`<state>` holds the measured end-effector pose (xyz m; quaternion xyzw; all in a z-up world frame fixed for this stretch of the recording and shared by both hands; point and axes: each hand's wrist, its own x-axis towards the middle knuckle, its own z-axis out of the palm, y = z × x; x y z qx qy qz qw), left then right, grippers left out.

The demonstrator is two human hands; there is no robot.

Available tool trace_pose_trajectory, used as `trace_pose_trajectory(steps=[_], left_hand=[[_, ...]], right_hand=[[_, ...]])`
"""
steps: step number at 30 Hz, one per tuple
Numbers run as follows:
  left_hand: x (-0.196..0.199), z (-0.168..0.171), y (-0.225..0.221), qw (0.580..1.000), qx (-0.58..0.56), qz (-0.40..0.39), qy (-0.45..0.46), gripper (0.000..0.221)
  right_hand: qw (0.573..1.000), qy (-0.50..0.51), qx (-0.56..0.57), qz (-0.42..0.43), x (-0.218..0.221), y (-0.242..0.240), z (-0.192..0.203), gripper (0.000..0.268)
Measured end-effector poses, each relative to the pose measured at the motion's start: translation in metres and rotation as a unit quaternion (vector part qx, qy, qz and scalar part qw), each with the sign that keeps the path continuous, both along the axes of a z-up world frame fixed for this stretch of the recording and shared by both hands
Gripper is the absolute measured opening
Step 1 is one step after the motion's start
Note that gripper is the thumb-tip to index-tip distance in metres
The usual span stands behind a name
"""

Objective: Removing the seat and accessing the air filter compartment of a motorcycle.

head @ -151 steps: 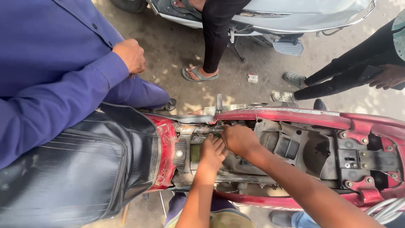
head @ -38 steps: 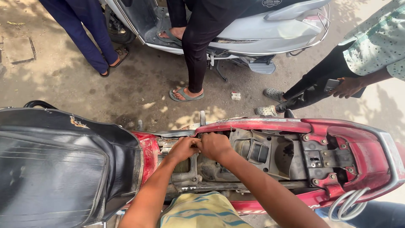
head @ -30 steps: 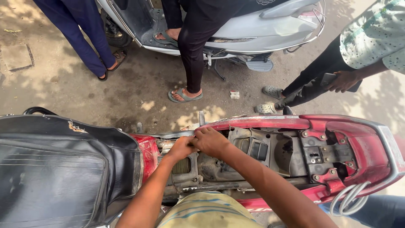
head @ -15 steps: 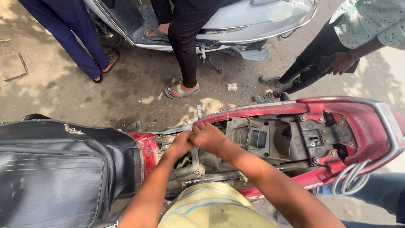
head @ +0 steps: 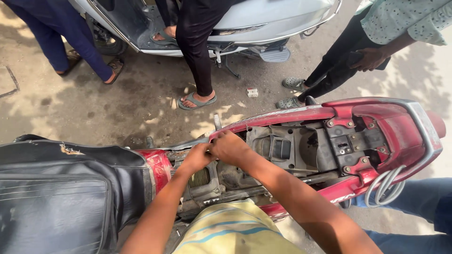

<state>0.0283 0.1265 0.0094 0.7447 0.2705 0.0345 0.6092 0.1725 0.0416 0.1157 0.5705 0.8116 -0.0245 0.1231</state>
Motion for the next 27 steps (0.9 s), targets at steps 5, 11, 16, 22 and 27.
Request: trace_pose_trajectory(steps=[5,11,16,22,27], left_hand=[[0.001,-0.007,0.008,0.993,0.102,-0.035,0.040,0.028],[-0.002,-0.036,0.004,0.999,0.039,-0.016,-0.025,0.019],[0.006,-0.058,0.000,0.999,-0.005,0.014,-0.037,0.023],[-0.001,-0.039,-0.004,0.999,-0.045,0.026,-0.010,0.017],[-0.001,-0.077,-0.011,0.998,-0.003,0.066,-0.017,0.008]], right_hand=[[0.994,0.092,0.055,-0.002,0.001,-0.001,0.017,0.024],[0.915,0.128,-0.107,-0.368,-0.015,0.006,-0.004,0.047],[0.958,0.054,-0.117,-0.257,-0.004,0.004,-0.042,0.027],[0.992,0.071,0.094,0.054,-0.001,0.010,0.017,0.027],[0.900,0.065,-0.194,-0.385,-0.020,0.016,0.018,0.050]])
